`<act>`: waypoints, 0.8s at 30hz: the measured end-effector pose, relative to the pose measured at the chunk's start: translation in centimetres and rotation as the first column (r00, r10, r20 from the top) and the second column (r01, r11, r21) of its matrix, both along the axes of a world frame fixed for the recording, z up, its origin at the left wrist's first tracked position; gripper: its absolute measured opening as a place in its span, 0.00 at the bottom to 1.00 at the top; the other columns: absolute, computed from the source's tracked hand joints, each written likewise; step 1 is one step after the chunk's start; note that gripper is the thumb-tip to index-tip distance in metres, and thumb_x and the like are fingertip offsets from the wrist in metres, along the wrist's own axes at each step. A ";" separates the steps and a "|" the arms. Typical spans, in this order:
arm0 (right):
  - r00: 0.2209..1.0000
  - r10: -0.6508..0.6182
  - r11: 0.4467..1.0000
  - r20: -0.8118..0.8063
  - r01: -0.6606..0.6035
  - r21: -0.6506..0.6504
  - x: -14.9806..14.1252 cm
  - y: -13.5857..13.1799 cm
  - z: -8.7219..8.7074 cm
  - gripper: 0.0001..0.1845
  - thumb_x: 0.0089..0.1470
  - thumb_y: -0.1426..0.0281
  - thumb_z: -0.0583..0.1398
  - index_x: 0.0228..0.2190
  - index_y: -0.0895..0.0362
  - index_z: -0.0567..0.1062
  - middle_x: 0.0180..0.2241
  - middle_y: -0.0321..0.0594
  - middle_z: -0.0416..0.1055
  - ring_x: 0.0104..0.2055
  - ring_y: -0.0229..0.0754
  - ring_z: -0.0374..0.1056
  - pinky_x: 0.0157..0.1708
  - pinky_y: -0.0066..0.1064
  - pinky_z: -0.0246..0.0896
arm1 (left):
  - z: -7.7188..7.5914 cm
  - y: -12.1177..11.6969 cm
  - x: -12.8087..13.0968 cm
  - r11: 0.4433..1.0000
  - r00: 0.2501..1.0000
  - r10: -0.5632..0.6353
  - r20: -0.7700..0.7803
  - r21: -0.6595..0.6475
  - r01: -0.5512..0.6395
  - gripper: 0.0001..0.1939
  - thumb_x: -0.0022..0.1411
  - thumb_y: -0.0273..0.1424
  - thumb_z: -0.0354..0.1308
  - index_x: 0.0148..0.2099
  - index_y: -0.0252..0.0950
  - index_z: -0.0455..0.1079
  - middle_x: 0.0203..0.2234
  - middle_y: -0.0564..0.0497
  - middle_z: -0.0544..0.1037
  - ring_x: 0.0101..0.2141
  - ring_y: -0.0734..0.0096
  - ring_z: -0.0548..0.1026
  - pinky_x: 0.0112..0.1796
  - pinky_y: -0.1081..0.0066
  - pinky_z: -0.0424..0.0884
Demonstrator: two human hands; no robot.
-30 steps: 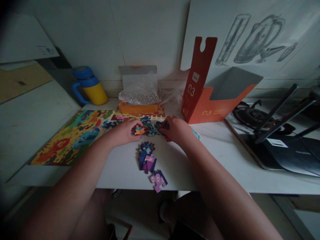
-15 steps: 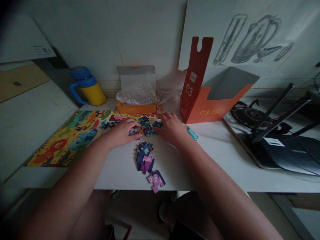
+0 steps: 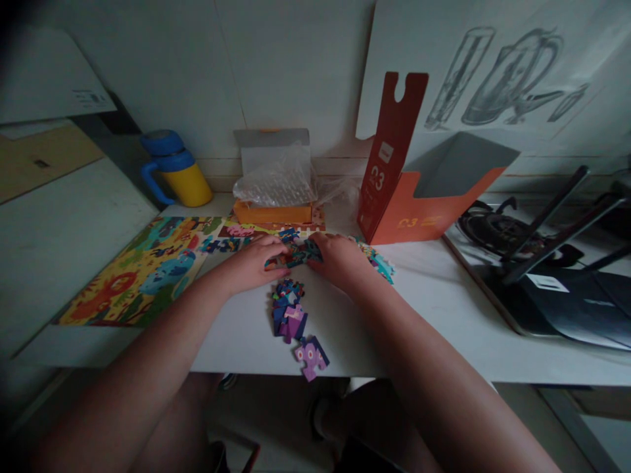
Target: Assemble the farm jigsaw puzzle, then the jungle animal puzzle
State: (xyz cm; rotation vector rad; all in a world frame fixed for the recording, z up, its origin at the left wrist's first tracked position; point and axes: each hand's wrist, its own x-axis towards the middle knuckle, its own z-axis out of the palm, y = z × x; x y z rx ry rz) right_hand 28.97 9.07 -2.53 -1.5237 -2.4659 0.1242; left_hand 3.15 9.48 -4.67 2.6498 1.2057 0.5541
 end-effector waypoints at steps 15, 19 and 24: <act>0.931 -0.299 0.954 -0.210 0.292 -0.066 1.3 1.0 0.4 0.16 0.65 0.67 0.63 0.52 0.54 0.80 0.38 0.43 0.85 0.38 0.46 0.79 0.35 0.32 0.62 | 0.0 -0.2 1.5 0.990 0.967 0.136 0.215 -0.067 -0.124 0.12 0.58 0.28 0.71 0.41 0.40 0.71 0.39 0.51 0.79 0.41 0.62 0.76 0.42 0.64 0.71; 0.909 -0.355 0.934 -0.218 0.352 -0.056 1.5 1.2 0.5 0.16 0.65 0.67 0.63 0.52 0.54 0.80 0.39 0.44 0.85 0.39 0.48 0.79 0.36 0.33 0.63 | 0.6 0.1 0.5 0.979 0.947 0.200 0.251 -0.016 -0.203 0.13 0.60 0.31 0.70 0.42 0.40 0.69 0.40 0.50 0.80 0.43 0.60 0.77 0.46 0.63 0.71; 0.873 -0.388 0.917 -0.297 0.397 -0.032 1.7 1.2 0.6 0.16 0.64 0.67 0.63 0.52 0.54 0.80 0.40 0.45 0.85 0.40 0.50 0.80 0.37 0.34 0.64 | 1.2 0.6 -1.3 0.916 0.890 0.364 0.273 0.066 -0.395 0.13 0.61 0.35 0.71 0.42 0.40 0.69 0.40 0.49 0.80 0.43 0.59 0.77 0.47 0.61 0.71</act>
